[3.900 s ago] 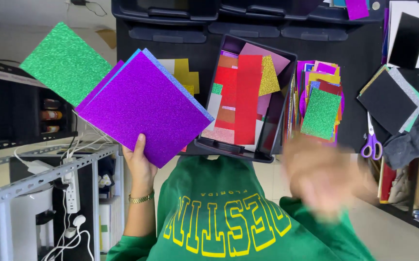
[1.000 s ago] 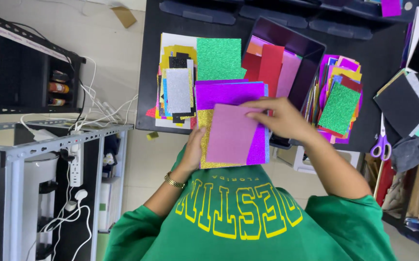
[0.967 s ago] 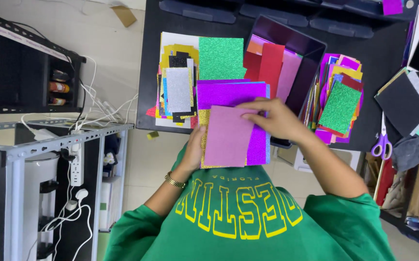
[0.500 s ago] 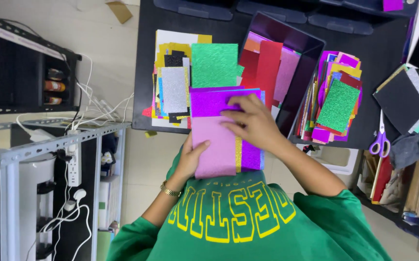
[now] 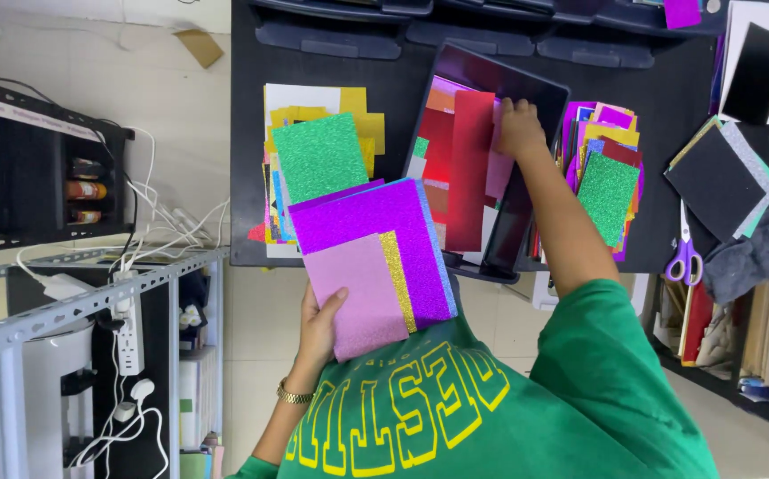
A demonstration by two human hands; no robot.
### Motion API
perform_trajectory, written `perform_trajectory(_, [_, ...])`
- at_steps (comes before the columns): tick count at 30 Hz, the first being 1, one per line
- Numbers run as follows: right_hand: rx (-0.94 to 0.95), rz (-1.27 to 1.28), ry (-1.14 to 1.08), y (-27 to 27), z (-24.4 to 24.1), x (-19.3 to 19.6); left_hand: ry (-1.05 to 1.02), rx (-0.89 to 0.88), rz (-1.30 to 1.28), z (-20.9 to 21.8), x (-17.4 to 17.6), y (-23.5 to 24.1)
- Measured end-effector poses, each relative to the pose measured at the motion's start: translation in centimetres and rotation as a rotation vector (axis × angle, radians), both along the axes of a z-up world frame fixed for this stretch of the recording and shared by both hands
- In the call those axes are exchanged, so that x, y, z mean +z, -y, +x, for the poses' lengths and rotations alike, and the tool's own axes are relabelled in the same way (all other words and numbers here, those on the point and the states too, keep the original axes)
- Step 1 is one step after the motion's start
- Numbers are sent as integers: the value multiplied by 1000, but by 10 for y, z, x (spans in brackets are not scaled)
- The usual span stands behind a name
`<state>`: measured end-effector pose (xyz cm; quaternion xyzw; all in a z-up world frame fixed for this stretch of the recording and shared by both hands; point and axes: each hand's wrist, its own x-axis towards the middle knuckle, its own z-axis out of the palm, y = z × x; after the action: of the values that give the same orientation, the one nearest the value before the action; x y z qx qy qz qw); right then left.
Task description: The person sorts and stacks colorful glittery foam sheets and cutouts on a workbench, moving them between piles and into a black plastic bin. They handle rectangular sheets and circular cutouts, arranging them by color and shape while occasionally shifting items aside to access others.
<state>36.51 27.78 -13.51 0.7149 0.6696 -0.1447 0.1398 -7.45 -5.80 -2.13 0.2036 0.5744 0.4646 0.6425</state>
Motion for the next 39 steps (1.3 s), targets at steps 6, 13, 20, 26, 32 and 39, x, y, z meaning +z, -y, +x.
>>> perform_trajectory(6, [135, 71, 187, 7, -19, 58, 43, 47, -20, 3, 3, -1])
perform_trajectory(13, [11, -47, 32, 17, -10, 178, 59, 18, 10, 5, 13, -15])
perform_trajectory(20, [216, 307, -127, 66, 12, 310, 173, -33, 96, 5, 16, -31])
perform_trajectory(26, [211, 618, -394, 120, 56, 374, 177, -24, 106, 6, 12, -44])
perform_trajectory(32, [3, 610, -892, 161, 87, 375, 150, -19, 161, 4, 34, -61])
perform_trajectory(39, [67, 2, -1119, 152, 24, 339, 3, -145, 213, 5, 62, -82])
